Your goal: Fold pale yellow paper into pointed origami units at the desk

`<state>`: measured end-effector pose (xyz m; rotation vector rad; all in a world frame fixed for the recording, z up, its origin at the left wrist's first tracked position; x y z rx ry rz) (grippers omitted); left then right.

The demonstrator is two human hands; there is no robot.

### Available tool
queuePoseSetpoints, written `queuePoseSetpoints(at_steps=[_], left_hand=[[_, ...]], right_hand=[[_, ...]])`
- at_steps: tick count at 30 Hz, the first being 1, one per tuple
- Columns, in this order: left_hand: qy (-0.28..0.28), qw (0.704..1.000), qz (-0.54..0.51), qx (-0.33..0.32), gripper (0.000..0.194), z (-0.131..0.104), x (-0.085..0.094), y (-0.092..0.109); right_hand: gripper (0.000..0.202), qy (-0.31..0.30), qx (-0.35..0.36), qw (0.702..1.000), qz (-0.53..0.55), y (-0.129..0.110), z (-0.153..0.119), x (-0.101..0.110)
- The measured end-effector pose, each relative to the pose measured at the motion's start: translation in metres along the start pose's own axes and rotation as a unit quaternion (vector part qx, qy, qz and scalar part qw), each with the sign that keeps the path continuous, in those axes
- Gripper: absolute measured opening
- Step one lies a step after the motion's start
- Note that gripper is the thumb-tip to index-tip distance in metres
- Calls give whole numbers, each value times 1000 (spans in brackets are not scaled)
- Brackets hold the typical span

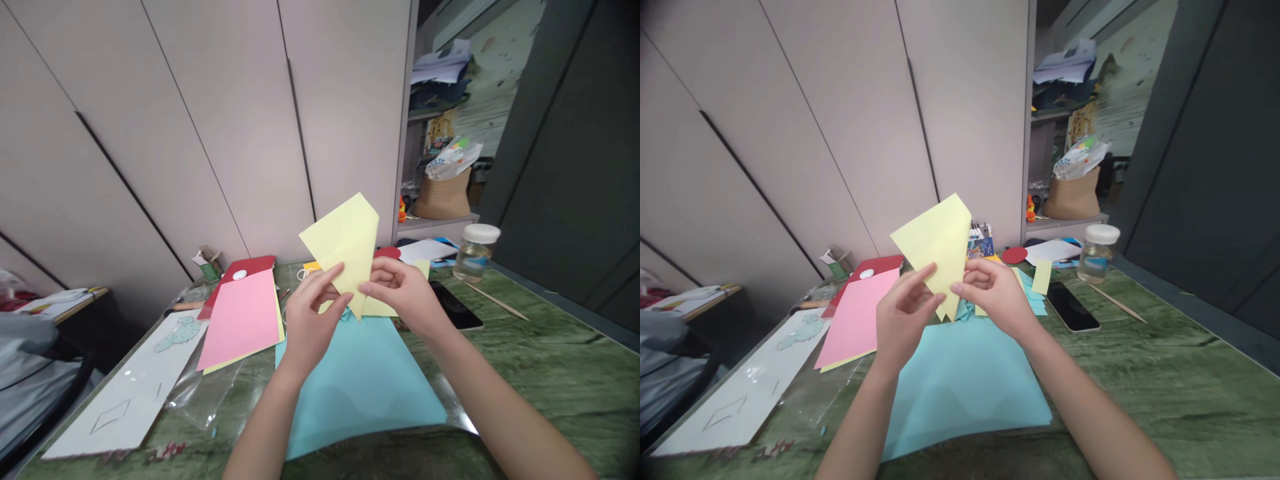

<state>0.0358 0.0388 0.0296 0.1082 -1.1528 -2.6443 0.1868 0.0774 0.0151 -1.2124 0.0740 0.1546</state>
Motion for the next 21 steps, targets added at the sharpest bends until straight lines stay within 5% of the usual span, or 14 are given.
queuePoseSetpoints(at_steps=[12, 21], left_hand=[[-2, 1000, -12, 6, 41, 0, 0, 2], [60, 996, -17, 60, 52, 4, 5, -7]], right_hand=[[26, -6, 4, 1000, 12, 2, -1, 1], [39, -107, -57, 992, -34, 7, -9, -18]])
Point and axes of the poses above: each hand's wrist, its own z-axis towards the middle knuckle, its own x-axis out of the back of the hand, y = z × x, the point moved 7 cm from there along z, towards the middle knuckle, and after that the axes turned 9 degrees about y, right-handed, at the moved point
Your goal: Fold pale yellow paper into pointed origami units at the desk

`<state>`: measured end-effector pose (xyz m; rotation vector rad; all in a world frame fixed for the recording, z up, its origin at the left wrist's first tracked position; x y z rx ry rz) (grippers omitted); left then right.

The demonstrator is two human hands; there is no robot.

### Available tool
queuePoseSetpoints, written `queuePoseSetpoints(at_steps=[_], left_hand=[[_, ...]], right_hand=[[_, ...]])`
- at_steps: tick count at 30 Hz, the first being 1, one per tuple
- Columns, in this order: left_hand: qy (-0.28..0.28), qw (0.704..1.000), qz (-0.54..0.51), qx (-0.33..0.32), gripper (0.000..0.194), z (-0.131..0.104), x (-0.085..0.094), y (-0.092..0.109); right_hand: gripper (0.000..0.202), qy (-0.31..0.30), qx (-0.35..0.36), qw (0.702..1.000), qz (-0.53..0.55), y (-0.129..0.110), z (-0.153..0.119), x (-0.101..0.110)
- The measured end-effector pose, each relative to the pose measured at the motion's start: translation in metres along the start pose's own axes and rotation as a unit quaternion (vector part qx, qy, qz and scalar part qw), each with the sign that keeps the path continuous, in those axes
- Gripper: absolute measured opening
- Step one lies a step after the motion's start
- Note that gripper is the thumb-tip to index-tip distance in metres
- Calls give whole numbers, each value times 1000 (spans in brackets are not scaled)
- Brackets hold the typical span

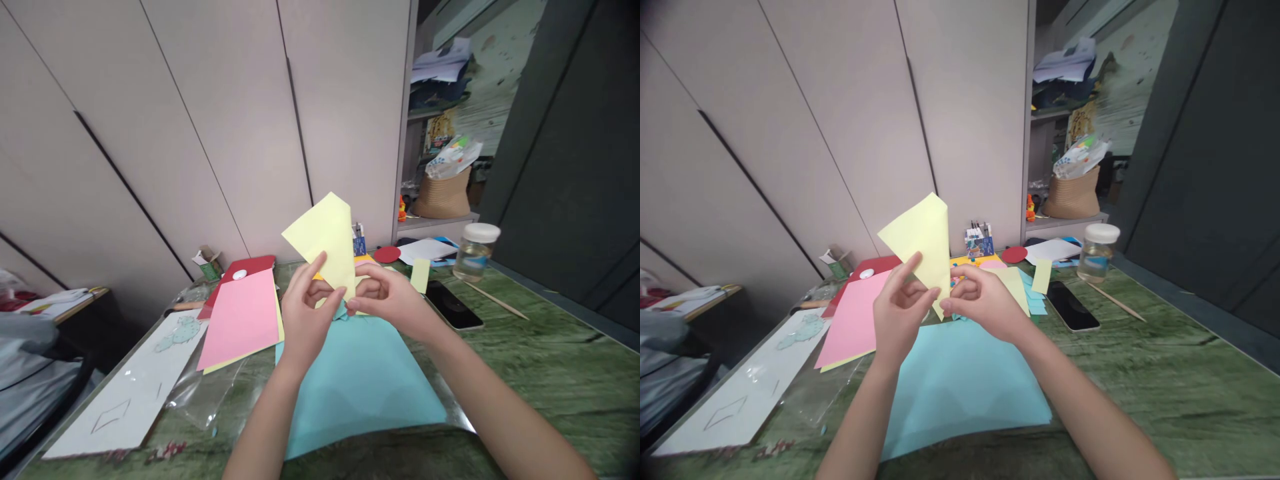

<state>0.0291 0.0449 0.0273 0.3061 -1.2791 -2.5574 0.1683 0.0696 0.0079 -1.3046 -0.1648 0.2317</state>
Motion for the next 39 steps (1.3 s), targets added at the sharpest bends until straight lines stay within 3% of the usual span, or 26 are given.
queuePoseSetpoints(at_steps=[16, 22, 30, 39], left_hand=[[-21, 1000, -3, 4, 59, -3, -5, 1], [16, 999, -27, 10, 62, 0, -3, 0], [46, 999, -19, -4, 59, 2, 2, 1], [36, 999, -21, -2, 61, 2, -1, 0]], right_hand=[[38, 8, 4, 1000, -1, 1, -1, -2], [41, 4, 13, 1000, -12, 3, 0, -2], [38, 17, 83, 996, -35, -2, -2, -2], [38, 14, 36, 999, 3, 2, -2, -3]])
Point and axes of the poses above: each hand's wrist, its own z-axis towards the middle knuckle, its own x-axis out of the back of the hand, y = z × x, the point moved 7 cm from there along z, towards the middle knuckle, and after that the axes turned 9 degrees about y, right-handed, at the moved point
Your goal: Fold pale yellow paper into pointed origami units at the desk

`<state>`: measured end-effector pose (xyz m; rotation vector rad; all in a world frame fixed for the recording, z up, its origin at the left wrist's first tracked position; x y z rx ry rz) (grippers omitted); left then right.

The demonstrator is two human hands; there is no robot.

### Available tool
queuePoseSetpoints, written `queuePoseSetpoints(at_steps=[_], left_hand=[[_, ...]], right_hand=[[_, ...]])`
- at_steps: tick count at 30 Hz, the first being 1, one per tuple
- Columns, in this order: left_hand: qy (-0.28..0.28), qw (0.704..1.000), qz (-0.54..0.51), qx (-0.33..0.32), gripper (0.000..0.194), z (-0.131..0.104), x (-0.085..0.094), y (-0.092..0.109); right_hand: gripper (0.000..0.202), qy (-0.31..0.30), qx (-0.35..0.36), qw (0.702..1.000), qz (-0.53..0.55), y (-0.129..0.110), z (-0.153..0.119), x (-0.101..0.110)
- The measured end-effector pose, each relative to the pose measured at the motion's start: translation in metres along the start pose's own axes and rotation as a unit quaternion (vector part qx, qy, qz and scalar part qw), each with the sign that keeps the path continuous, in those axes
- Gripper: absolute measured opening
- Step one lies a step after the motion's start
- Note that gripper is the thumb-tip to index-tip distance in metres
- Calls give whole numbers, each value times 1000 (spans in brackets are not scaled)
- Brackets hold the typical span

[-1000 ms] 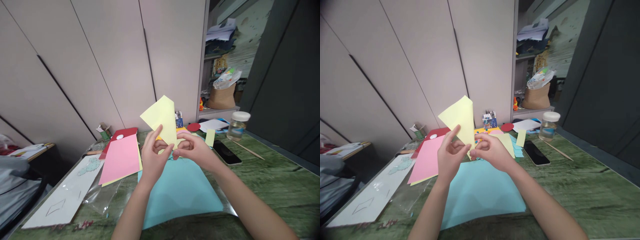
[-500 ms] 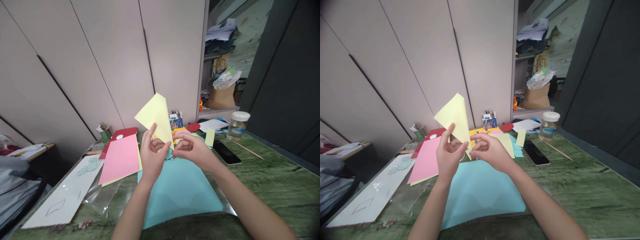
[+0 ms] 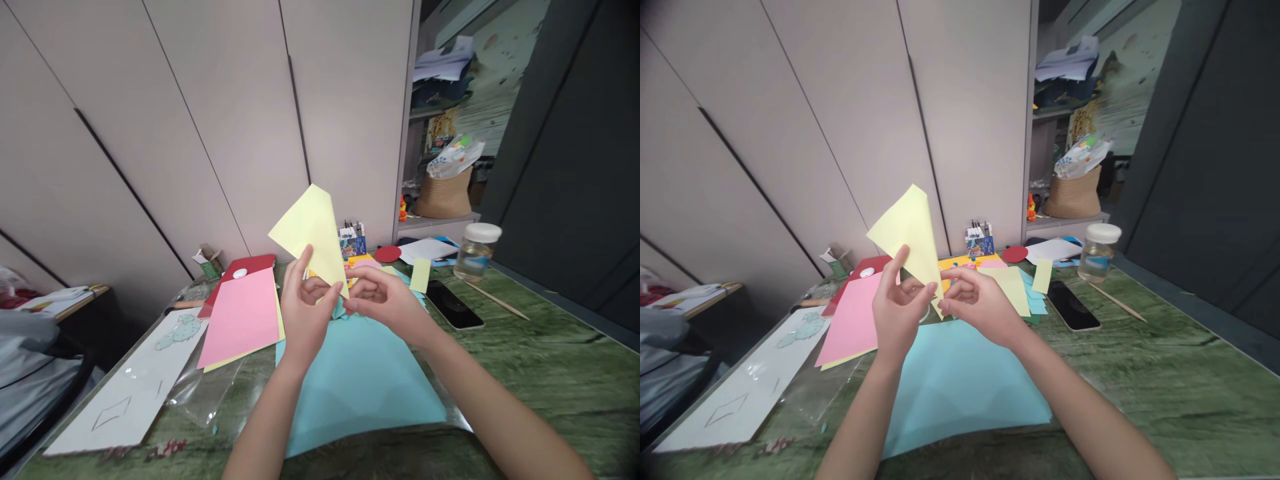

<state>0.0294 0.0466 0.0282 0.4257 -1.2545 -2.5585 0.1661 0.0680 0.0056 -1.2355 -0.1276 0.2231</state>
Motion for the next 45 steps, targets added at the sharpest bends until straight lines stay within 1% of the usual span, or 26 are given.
queuePoseSetpoints(at_steps=[4, 6, 8, 10, 12, 13, 15, 17, 19, 22, 26, 28, 29, 30, 31, 33, 35, 36, 38, 40, 45], left_hand=[[7, 1000, -10, 5, 61, 1, 3, 3], [15, 1000, -16, 6, 60, 1, 4, 4], [22, 1000, -19, 6, 61, 0, 5, 4], [27, 999, -25, 13, 62, -1, 4, 1], [30, 998, -38, 28, 64, -2, 2, -3], [31, 998, -45, 36, 65, -3, 1, -5], [30, 997, -54, 48, 66, -4, 0, -7], [23, 997, -60, 54, 66, -5, -2, -8], [18, 996, -69, 54, 65, -6, -2, -7], [15, 994, -87, 58, 65, -6, -1, -7], [13, 992, -107, 60, 62, -5, 0, -8], [19, 992, -107, 58, 61, -4, 1, -8], [23, 993, -104, 58, 62, -4, 2, -9], [26, 993, -101, 58, 62, -3, 3, -9], [29, 993, -99, 58, 63, -3, 4, -9], [34, 993, -99, 57, 63, -3, 4, -9], [37, 993, -103, 49, 63, -3, 4, -7], [37, 993, -106, 46, 62, -3, 4, -7], [32, 992, -113, 42, 62, -5, 2, -5], [25, 992, -116, 40, 62, -5, 0, -5], [19, 994, -101, 27, 61, -5, -2, -2]], right_hand=[[35, -11, 18, 1000, -12, -2, 0, 0], [35, -8, 39, 999, -15, -4, -1, 0], [38, 10, 73, 997, -27, -9, -4, -1], [43, 43, 120, 990, -61, -14, -9, -2], [47, 90, 188, 970, -126, -23, -17, -3], [47, 116, 231, 951, -167, -28, -22, -3], [46, 160, 324, 899, -246, -39, -32, -6], [47, 181, 396, 850, -297, -47, -40, -11], [50, 184, 440, 819, -319, -51, -45, -15], [54, 182, 464, 803, -327, -52, -47, -18], [61, 167, 469, 799, -338, -51, -50, -21], [61, 162, 467, 802, -335, -51, -52, -21], [60, 161, 457, 810, -330, -51, -51, -20], [57, 161, 439, 825, -319, -50, -50, -17], [53, 159, 408, 847, -301, -48, -46, -13], [38, 144, 315, 907, -238, -42, -35, -4], [18, 101, 207, 961, -155, -33, -23, 1], [9, 72, 161, 977, -118, -29, -18, 1], [16, 17, 102, 993, -64, -24, -12, -1], [20, -11, 77, 996, -43, -23, -8, -3], [19, -13, 52, 997, -57, -17, -5, -1]])
Point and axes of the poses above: each hand's wrist, its own z-axis towards the middle knuckle, its own x-axis out of the back of the hand, y = z × x, the point moved 7 cm from there along z, towards the middle knuckle, and after that the axes turned 9 degrees about y, right-handed, at the moved point
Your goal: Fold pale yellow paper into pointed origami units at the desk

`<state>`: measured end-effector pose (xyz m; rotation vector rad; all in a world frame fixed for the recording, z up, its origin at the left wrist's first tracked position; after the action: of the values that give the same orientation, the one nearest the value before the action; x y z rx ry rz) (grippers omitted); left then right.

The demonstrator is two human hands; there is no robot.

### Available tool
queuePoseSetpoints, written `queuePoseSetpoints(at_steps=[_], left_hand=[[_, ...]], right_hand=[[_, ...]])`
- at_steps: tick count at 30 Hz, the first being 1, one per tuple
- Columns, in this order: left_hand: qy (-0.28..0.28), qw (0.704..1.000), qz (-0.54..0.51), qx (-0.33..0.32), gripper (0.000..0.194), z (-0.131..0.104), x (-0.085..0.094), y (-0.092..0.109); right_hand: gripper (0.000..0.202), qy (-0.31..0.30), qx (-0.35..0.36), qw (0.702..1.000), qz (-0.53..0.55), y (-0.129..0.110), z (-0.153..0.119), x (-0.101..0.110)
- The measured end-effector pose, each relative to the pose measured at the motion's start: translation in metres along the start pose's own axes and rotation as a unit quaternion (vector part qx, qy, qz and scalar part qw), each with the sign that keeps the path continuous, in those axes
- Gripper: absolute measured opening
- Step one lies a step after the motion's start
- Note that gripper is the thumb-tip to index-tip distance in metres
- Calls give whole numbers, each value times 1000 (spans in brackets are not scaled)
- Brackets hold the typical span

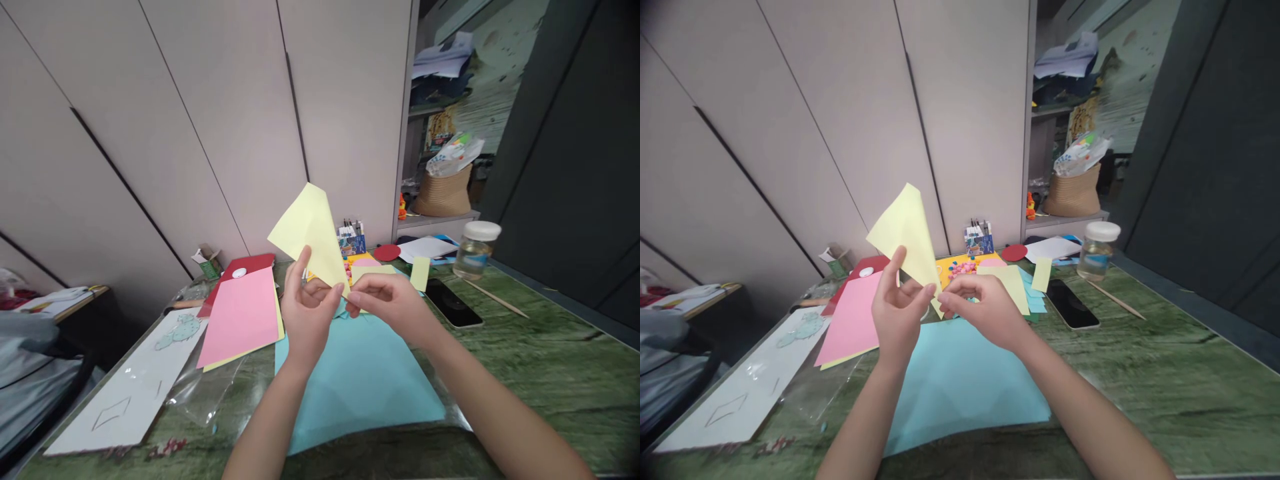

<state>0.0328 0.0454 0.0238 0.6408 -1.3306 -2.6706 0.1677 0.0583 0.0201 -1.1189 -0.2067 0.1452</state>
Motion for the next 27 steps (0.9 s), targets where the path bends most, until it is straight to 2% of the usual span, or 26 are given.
queuePoseSetpoints(at_steps=[5, 15, 21, 23, 25, 27], left_hand=[[-3, 1000, 14, -12, 61, -1, 1, 2], [2, 998, 51, -47, 62, -2, 2, 5], [10, 995, 71, -64, 62, 0, 3, 5], [5, 995, 72, -61, 62, 1, 3, 4], [-7, 996, 71, -57, 62, 3, 3, 4], [-39, 995, 77, -50, 63, 3, 0, 2]], right_hand=[[21, -7, -13, 1000, -3, 3, 0, -1], [21, 7, 15, 997, -71, -2, 0, 1], [26, 30, 21, 983, -178, 1, -2, 2], [29, 19, 34, 979, -200, -1, -1, 2], [30, 3, 38, 982, -184, -3, 1, 4], [26, 15, 39, 991, -128, -5, 5, 10]])
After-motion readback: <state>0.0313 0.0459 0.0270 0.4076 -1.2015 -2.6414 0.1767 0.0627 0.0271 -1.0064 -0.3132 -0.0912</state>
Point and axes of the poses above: each hand's wrist, its own z-axis towards the middle knuckle, its own x-axis out of the back of the hand, y = z × x, the point moved 7 cm from there along z, towards the middle knuckle, and after that the axes turned 9 degrees about y, right-handed, at the moved point
